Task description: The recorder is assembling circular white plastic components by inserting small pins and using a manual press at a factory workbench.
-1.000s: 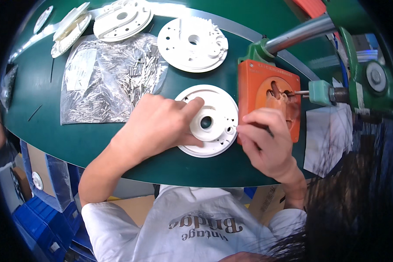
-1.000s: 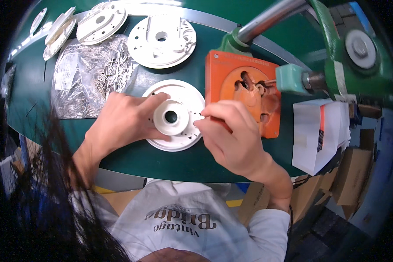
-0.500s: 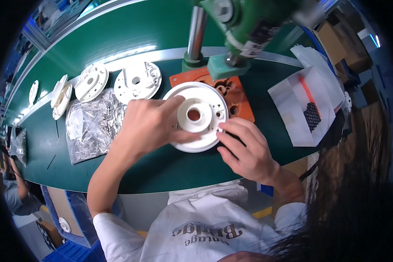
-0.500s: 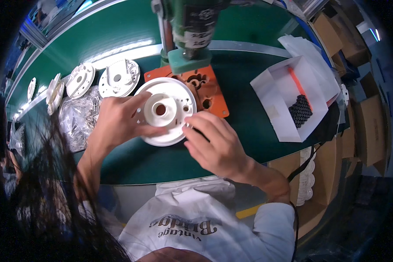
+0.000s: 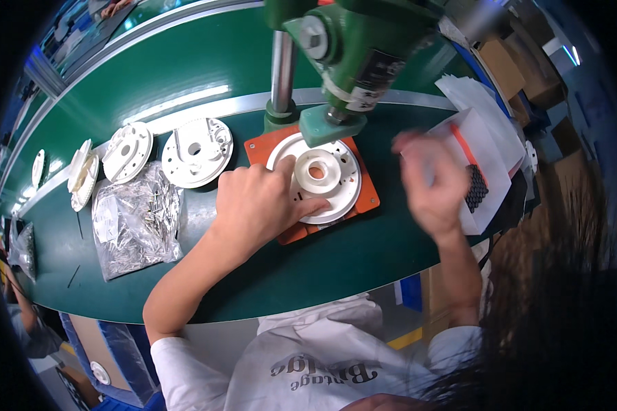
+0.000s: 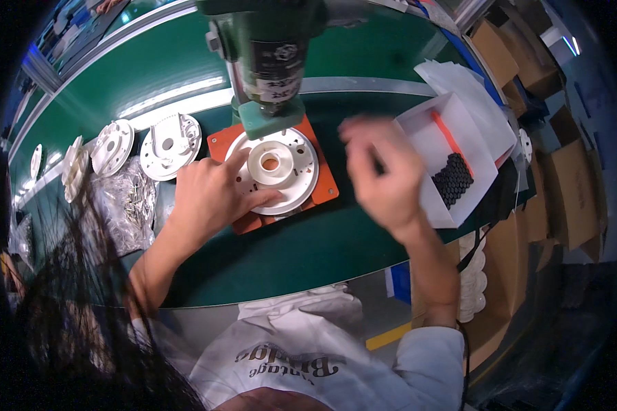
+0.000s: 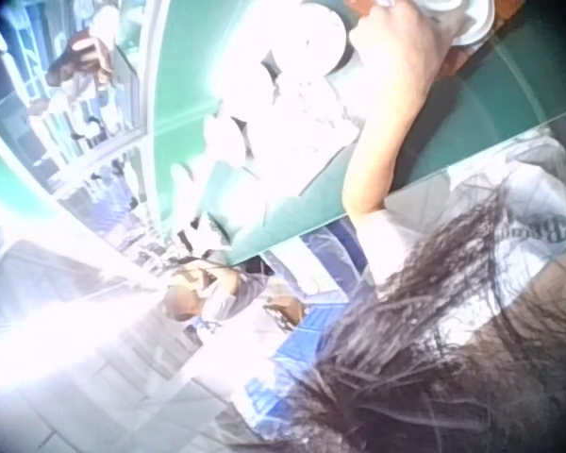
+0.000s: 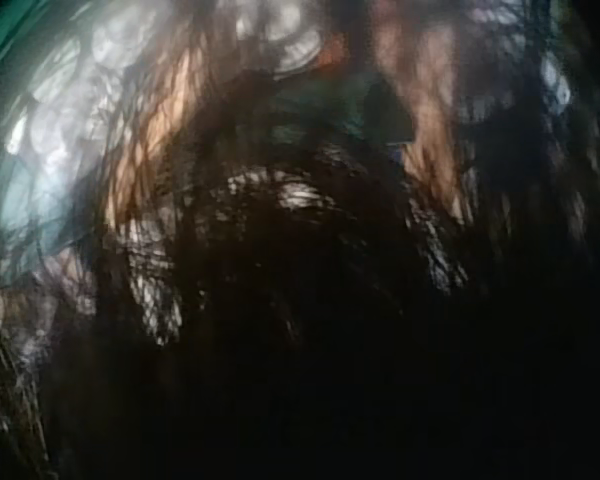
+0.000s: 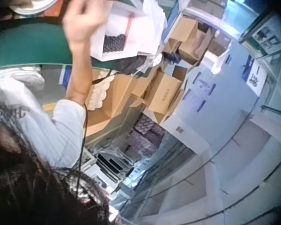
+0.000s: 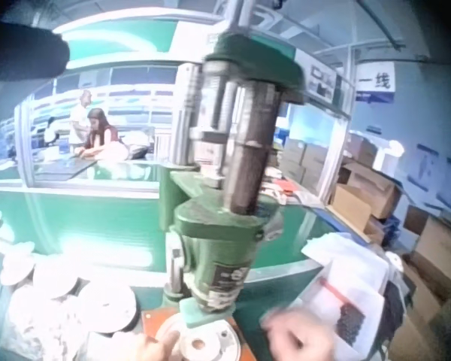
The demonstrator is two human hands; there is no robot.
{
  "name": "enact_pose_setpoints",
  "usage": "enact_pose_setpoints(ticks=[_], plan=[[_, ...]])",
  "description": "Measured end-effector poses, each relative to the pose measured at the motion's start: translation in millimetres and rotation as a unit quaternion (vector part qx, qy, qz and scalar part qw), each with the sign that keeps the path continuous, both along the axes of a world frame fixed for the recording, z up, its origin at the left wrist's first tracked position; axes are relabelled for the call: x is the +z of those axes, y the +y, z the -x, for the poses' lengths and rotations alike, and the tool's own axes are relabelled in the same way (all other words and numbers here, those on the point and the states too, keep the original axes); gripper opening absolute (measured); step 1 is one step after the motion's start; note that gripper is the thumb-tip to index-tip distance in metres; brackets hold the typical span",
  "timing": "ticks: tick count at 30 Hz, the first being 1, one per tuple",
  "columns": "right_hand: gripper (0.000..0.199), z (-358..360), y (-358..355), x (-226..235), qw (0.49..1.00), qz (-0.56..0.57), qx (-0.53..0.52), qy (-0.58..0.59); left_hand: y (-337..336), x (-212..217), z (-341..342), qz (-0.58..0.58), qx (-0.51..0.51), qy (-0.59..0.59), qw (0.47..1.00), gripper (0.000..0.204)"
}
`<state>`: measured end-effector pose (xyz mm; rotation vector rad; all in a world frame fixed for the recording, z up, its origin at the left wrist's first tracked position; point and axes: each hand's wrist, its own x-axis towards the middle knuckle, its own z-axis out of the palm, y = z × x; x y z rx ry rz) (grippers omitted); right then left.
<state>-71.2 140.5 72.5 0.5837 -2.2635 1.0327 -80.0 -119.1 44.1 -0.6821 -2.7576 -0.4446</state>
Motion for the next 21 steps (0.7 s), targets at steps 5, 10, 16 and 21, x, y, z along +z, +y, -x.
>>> enact_pose_setpoints(ticks=[5,10,16,21], plan=[[0.028,110,-23,118,0.952,0.277,0.128,-0.016,-12,-12,11,-0.027,-0.045,0.017,0.998,0.063],[0.029,210,-15,119,0.946,0.189,0.191,-0.183,-29,-15,7,-0.002,-0.004,-0.011,1.0,0.071],[0.024,139,42,164,0.964,0.216,0.151,-0.047,-1,-10,8,-0.045,-0.021,0.013,0.999,0.079],[0.015,68,39,133,0.92,0.196,0.319,-0.112,-17,-11,12,-0.047,-0.019,-0.016,0.999,0.075]])
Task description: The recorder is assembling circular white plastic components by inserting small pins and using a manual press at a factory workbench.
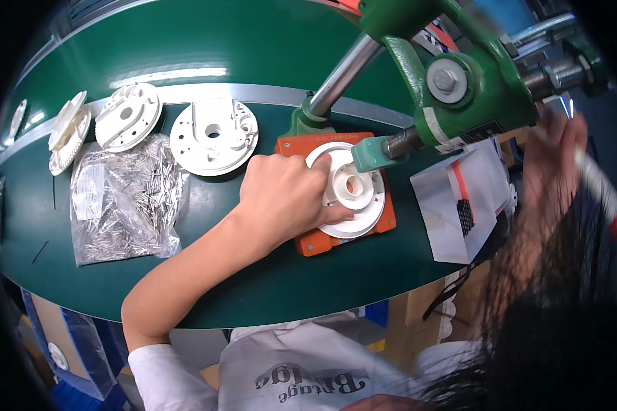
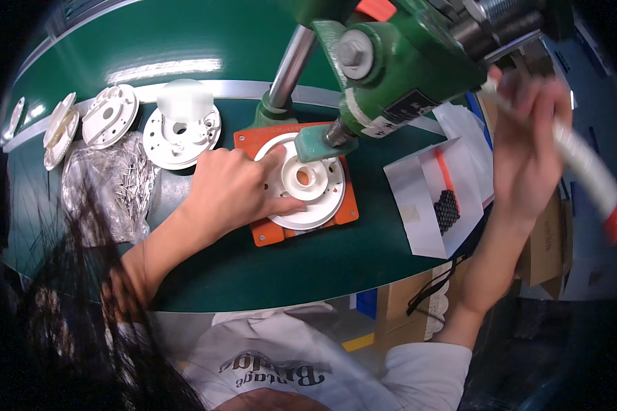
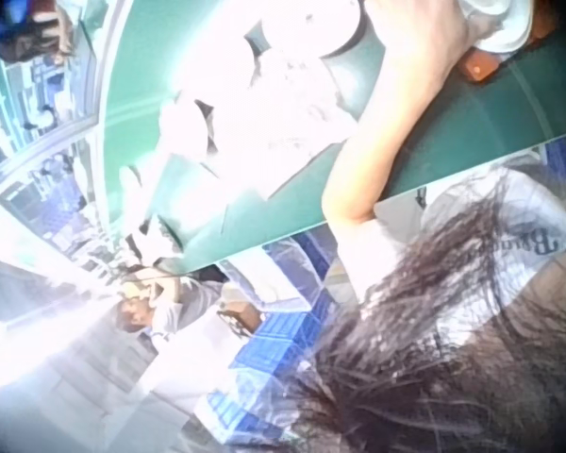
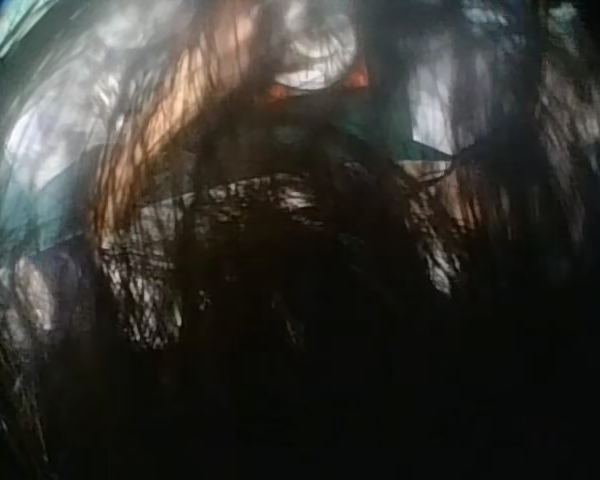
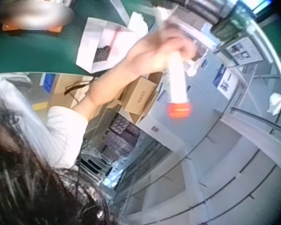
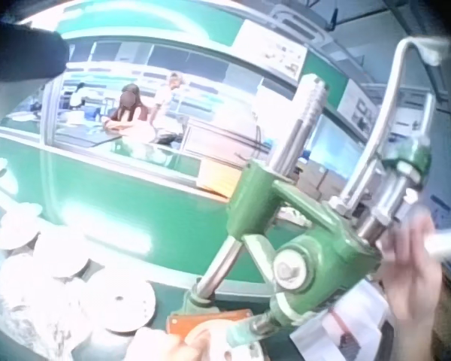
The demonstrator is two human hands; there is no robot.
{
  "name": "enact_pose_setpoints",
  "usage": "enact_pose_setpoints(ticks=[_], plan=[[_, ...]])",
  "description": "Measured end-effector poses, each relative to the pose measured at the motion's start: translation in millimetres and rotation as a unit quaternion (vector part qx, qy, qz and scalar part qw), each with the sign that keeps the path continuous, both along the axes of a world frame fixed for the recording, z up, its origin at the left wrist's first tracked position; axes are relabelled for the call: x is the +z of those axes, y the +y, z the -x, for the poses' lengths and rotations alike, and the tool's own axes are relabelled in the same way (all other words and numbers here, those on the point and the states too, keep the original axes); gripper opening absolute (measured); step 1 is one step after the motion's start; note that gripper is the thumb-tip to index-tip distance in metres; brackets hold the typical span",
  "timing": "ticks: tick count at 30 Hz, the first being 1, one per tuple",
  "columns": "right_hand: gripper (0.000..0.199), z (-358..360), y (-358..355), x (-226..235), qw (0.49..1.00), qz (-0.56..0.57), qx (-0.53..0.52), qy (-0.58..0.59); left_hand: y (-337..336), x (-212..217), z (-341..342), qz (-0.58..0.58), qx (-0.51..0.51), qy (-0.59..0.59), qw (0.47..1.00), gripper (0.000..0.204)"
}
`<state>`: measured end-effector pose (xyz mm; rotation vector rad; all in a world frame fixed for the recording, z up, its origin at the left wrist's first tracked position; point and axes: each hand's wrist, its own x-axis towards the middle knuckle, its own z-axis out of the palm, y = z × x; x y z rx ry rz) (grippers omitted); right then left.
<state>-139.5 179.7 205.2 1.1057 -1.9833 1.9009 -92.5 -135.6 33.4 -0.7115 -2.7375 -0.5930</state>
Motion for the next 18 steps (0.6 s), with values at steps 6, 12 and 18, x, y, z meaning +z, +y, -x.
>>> enact_pose_setpoints(ticks=[6,12,18], plan=[[0.019,-54,9,-34,0.734,-0.511,-0.188,0.406,6,5,-1,-0.006,-0.026,0.001,1.0,0.07],[0.035,-51,19,-54,0.786,-0.346,-0.339,0.383,7,3,-10,0.003,-0.01,-0.013,1.0,0.069],[0.065,-18,-42,-140,0.778,-0.324,-0.443,0.305,12,5,-6,0.005,-0.014,0.001,1.0,0.069]])
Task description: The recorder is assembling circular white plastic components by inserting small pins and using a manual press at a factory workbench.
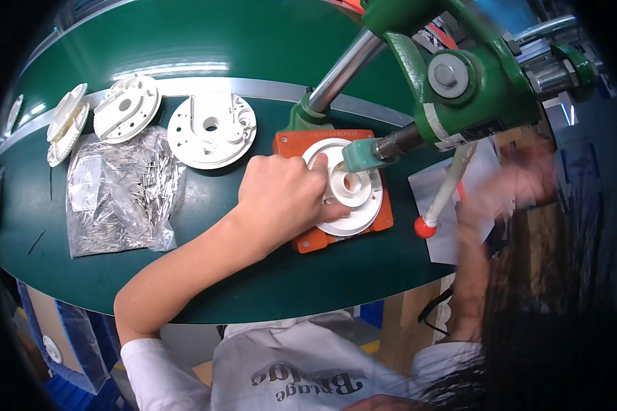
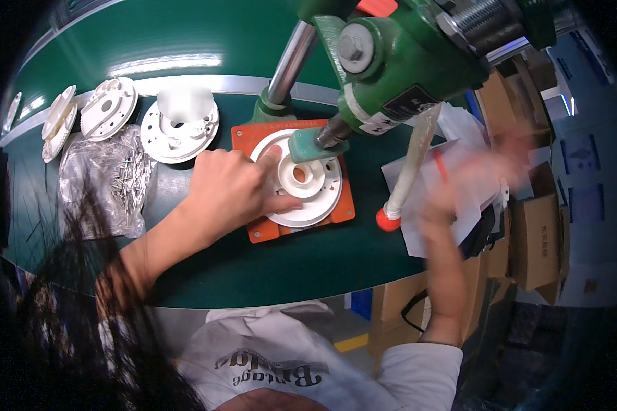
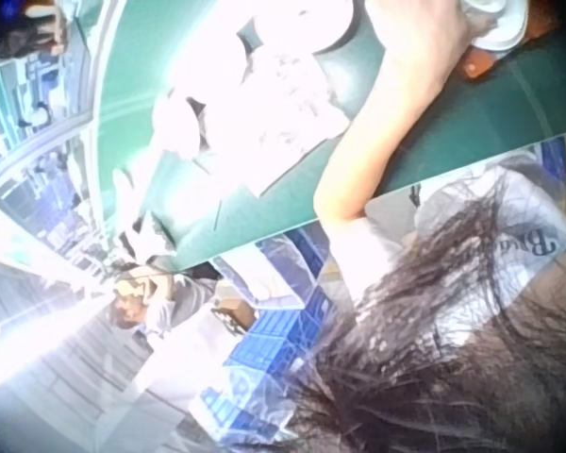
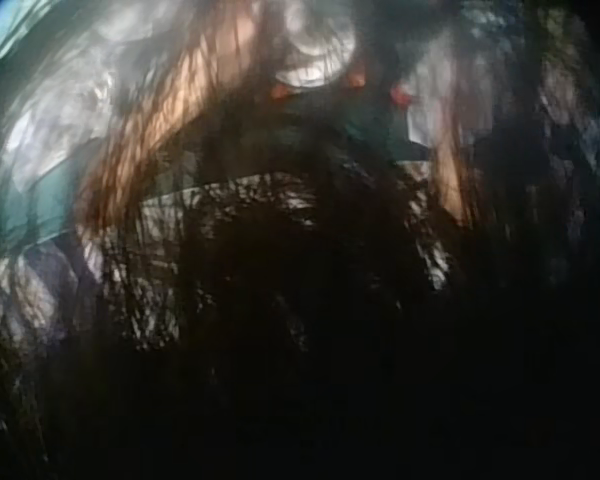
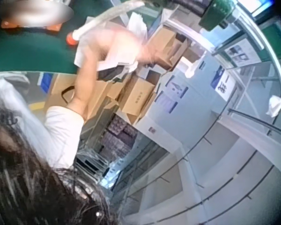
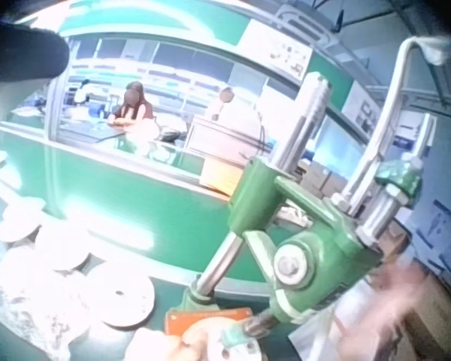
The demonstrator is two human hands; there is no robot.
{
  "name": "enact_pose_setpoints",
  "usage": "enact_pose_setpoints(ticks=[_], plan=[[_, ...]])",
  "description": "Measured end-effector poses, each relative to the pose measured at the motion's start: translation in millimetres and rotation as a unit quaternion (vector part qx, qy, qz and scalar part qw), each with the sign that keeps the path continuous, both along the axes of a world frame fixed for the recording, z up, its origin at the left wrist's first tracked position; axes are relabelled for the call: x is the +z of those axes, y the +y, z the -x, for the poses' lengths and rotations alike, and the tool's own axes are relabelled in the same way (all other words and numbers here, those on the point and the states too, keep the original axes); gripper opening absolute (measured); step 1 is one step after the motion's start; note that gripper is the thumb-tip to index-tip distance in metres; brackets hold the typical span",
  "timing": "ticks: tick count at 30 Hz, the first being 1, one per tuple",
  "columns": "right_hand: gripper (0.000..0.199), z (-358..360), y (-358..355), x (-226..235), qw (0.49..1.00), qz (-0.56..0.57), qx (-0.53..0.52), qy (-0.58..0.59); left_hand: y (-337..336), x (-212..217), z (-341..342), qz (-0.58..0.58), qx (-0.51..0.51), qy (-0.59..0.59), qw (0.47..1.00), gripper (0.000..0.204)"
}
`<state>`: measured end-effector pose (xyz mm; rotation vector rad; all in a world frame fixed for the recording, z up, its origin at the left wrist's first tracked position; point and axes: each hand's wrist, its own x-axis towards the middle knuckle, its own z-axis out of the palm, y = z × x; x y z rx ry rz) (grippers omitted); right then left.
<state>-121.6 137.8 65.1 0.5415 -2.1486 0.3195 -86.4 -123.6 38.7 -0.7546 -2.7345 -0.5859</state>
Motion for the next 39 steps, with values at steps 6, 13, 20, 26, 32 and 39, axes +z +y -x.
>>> enact_pose_setpoints(ticks=[6,13,20,26,32,39], plan=[[0.082,13,-1,9,0.95,0.121,0.212,-0.194,-5,0,-9,0.037,0.014,0.018,0.999,0.07],[0.102,-11,76,120,0.624,0.315,0.499,-0.512,-1,0,-1,0.024,-0.007,0.045,0.999,0.062],[0.038,75,-6,159,0.673,0.425,0.428,-0.428,0,-9,13,-0.004,-0.023,-0.01,1.0,0.085],[0.03,70,41,159,0.765,0.365,0.372,-0.378,7,-1,13,-0.047,-0.015,-0.009,0.999,0.081],[0.016,29,189,84,0.861,-0.132,-0.085,-0.484,10,-16,13,-0.101,0.009,-0.04,0.994,0.07],[0.021,17,222,-8,0.778,-0.204,-0.305,-0.51,4,-2,15,-0.172,-0.031,-0.1,0.98,0.071]])
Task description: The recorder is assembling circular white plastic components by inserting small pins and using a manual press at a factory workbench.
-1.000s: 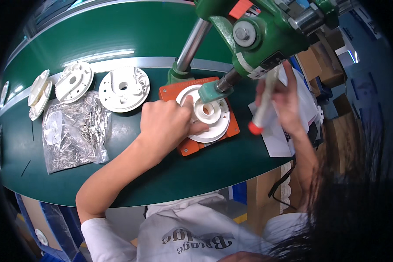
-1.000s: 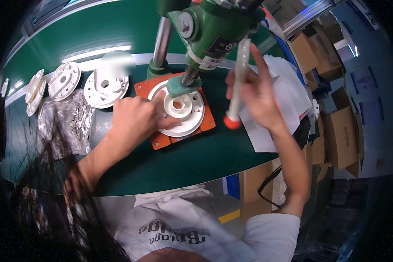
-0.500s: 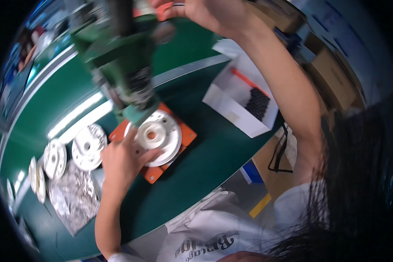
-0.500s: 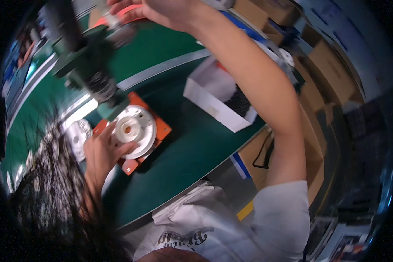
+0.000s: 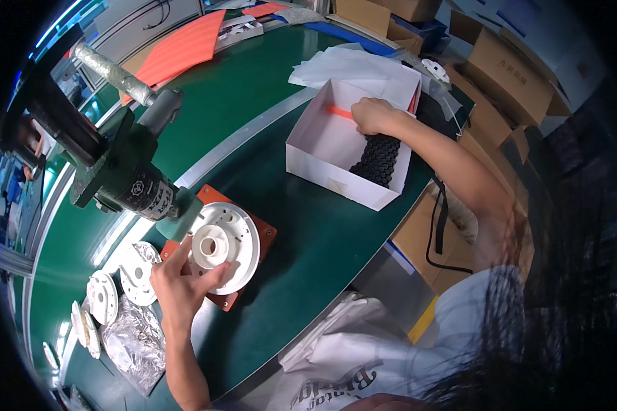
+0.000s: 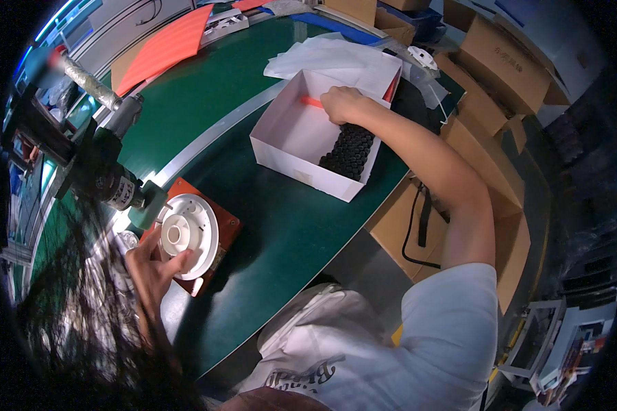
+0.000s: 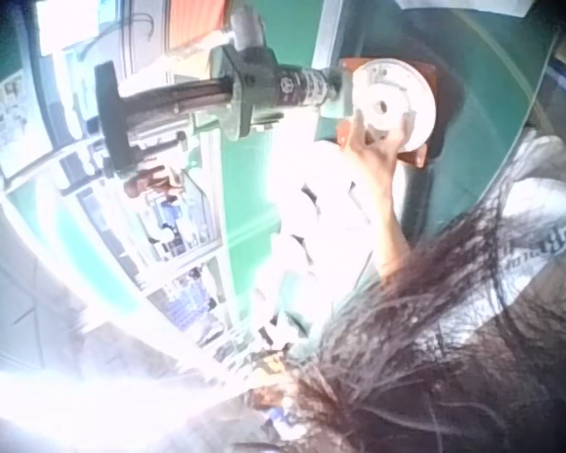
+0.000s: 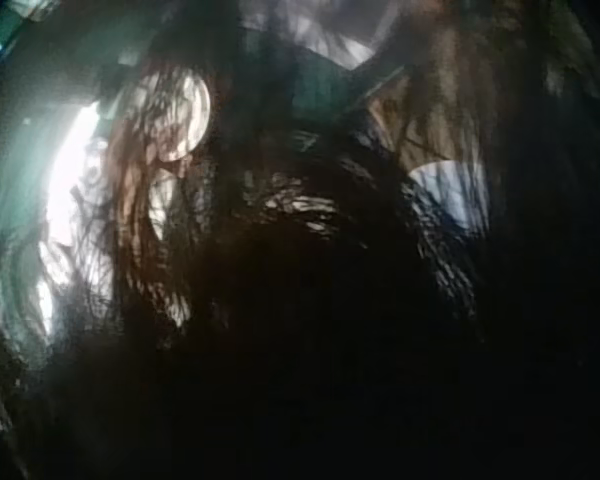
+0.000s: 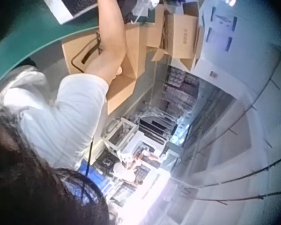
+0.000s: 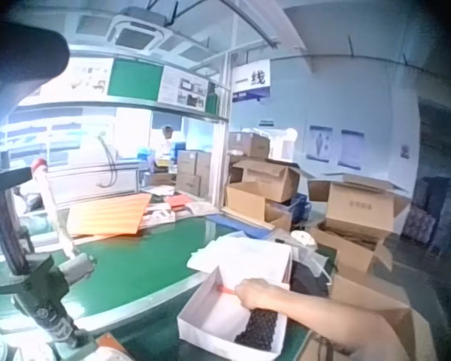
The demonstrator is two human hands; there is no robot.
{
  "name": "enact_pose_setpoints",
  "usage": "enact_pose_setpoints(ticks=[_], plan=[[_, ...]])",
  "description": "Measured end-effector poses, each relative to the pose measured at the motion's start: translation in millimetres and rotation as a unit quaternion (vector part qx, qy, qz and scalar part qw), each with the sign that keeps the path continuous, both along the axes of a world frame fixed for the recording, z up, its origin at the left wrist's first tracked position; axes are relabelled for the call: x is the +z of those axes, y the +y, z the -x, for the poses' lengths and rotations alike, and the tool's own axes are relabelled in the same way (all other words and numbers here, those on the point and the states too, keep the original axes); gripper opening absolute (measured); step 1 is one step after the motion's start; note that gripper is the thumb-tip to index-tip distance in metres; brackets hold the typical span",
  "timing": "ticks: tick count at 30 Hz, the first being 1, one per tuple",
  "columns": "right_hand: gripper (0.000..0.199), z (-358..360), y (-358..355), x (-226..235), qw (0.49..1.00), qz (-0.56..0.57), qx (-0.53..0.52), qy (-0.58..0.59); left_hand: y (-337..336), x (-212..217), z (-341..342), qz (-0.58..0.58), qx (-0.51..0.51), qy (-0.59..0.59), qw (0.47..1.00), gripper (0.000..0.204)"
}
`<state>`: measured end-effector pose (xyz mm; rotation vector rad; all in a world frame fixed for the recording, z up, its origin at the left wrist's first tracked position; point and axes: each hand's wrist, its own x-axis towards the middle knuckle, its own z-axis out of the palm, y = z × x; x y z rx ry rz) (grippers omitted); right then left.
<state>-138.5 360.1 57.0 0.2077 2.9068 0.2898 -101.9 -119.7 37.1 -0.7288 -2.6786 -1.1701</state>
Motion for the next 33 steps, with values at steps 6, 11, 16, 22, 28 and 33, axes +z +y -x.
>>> enact_pose_setpoints(ticks=[6,11,16,22,28,33], plan=[[0.023,4,-13,-1,0.998,-0.045,-0.013,-0.048,-12,7,-17,-0.038,0.019,-0.001,0.999,0.073],[0.026,16,-24,-5,0.985,-0.132,-0.02,-0.107,-16,15,2,0.046,-0.038,-0.055,0.997,0.06],[0.026,14,-24,-7,0.972,-0.194,0.038,-0.132,-1,26,3,0.045,-0.092,-0.055,0.993,0.061],[0.024,15,-25,-5,0.98,-0.173,0.015,-0.092,-5,32,-10,0.046,-0.139,-0.052,0.988,0.064],[0.028,28,-37,-16,0.972,-0.192,0.009,-0.138,-24,63,-53,0.001,-0.162,-0.044,0.986,0.063],[0.023,13,7,0,0.973,-0.198,-0.02,-0.115,-93,48,-66,0.064,-0.144,-0.018,0.987,0.062]])
